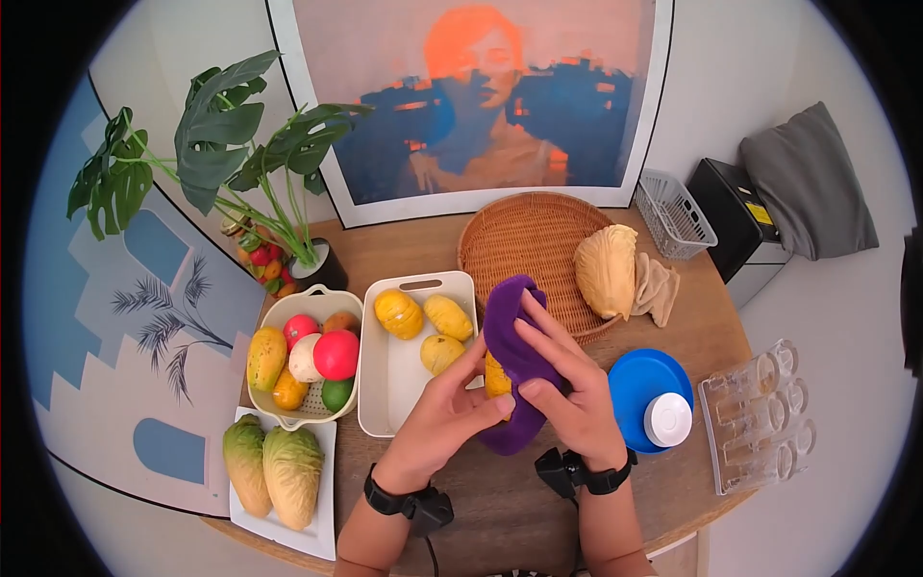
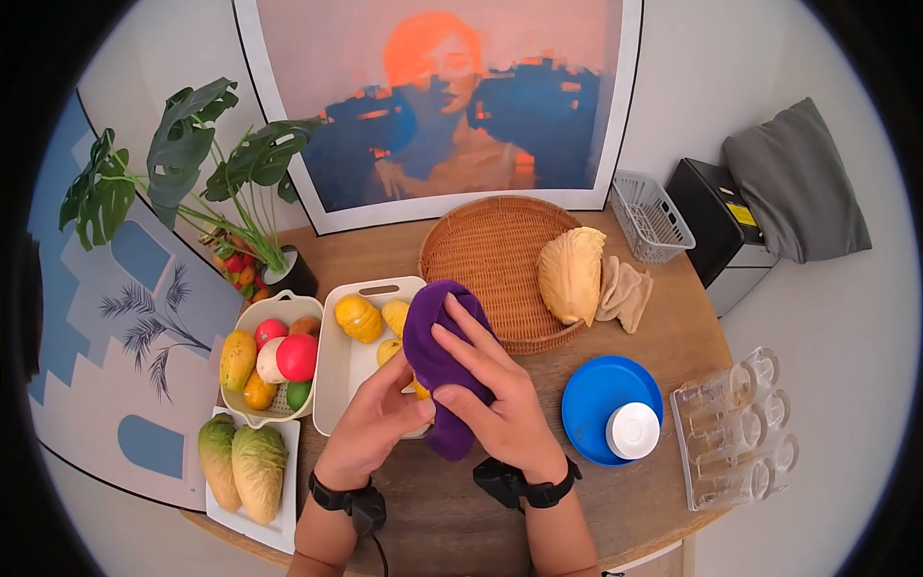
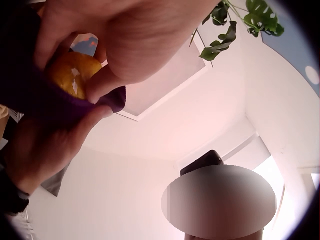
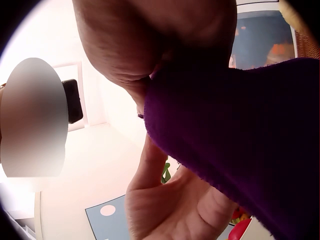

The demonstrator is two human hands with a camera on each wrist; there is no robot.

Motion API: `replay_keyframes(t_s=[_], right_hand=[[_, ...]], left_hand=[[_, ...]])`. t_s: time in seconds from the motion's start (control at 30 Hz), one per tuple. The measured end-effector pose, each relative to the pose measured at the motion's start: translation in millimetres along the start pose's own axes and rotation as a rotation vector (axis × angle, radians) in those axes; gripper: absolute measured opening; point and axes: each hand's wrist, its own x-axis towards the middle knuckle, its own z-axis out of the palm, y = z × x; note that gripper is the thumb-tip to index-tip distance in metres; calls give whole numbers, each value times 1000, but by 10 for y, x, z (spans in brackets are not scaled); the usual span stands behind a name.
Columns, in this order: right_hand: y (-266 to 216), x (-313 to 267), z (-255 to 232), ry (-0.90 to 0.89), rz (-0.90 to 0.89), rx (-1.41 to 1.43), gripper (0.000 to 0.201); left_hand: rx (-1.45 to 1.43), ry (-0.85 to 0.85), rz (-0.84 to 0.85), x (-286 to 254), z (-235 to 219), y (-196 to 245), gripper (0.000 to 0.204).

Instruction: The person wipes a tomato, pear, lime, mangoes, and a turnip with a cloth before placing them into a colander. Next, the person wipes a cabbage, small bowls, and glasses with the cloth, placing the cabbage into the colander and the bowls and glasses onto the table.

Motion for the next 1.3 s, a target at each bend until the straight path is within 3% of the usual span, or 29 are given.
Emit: replay_keyframes(t_s=[0.3,0.5,0.7,0.97,1.13,1.3], right_hand=[[37,-11,-53,-83,-80,119,72],[-18,-34,-70,-72,5,309,80],[-27,-60,-156,-110,42,311,76],[23,-47,-143,-4,97,262,41],[1,-21,-81,66,137,213,32],[41,-18,-9,141,141,137,25]], left_hand=[[-419,-14,-27,-18,-10,-16,73],[-148,-92,87,14,-61,-15,80],[-94,-118,28,-49,-24,9,86],[90,-96,44,-35,-38,-126,80],[281,-70,70,-44,-61,-169,75],[438,64,84,-23,21,-98,69]])
